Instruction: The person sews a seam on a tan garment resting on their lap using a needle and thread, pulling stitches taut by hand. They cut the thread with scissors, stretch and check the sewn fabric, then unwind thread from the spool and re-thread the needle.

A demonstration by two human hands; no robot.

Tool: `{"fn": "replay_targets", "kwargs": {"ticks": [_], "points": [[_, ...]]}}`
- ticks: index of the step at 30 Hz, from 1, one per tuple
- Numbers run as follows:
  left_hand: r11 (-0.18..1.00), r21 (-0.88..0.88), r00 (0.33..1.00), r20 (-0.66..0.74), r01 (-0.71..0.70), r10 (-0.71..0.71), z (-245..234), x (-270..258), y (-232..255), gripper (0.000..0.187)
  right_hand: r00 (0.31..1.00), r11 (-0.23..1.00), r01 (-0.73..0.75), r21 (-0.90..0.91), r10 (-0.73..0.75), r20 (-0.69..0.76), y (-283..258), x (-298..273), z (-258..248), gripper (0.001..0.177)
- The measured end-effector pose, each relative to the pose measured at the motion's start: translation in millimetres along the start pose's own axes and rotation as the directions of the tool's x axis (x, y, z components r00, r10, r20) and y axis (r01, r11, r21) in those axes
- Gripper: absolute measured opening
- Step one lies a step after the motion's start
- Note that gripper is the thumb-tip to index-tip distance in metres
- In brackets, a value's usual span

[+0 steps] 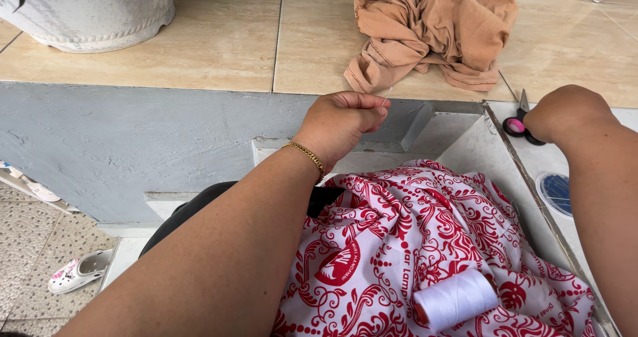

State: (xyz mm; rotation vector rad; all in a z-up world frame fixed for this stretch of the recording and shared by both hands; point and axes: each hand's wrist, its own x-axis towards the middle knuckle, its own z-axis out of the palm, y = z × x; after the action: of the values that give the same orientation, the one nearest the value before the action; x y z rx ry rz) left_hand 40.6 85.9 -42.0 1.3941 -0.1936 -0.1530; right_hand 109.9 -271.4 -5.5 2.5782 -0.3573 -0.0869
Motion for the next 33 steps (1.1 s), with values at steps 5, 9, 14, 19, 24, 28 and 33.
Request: {"fn": "replay_targets", "kwargs": {"ticks": [5,9,14,19,24,28,33], "points": [[1.0,0.016,1.0,0.022,0.012,-0.012,0.1,2.4,-5.4,0.022,0.997,0.421,-0.065,0.905,0.055,0.046,-34.9,-47.5,-31.9,0.026],[1.0,0.003,0.999,0.038,0.006,-0.006,1.9,2.5,-5.0,0.023,0.929,-0.007,0.171,0.985,-0.332,-0.163,-87.0,-94.5,-73.3,0.029],[1.0,0.013,0.998,0.065,0.017,-0.018,1.5,-1.5,-3.0,0.024,0.911,-0.018,0.293,0.956,-0.297,-0.285,-111.2,-122.6,-91.3,0.027],[0.999,0.04,0.997,0.076,0.031,-0.034,4.0,-3.4,-0.7,0.025,0.942,-0.023,0.245,0.969,-0.231,-0.243,-114.4,-119.6,-83.4,0.012],[0.996,0.074,0.997,0.048,0.051,-0.055,3.4,-3.3,-0.9,0.024,0.944,-0.17,0.163,0.972,-0.26,-0.203,-109.4,-111.8,-72.7,0.007],[0.997,0.049,0.997,0.045,0.066,-0.068,3.0,-0.7,-3.5,0.023,0.951,-0.301,0.057,0.952,-0.275,-0.144,-110.3,-109.9,-63.2,0.005],[0.995,0.063,0.997,0.012,0.073,-0.074,3.1,2.0,-8.0,0.022,0.986,-0.165,0.004,0.986,-0.164,-0.031,-120.5,-116.5,-50.5,0.018]]}}
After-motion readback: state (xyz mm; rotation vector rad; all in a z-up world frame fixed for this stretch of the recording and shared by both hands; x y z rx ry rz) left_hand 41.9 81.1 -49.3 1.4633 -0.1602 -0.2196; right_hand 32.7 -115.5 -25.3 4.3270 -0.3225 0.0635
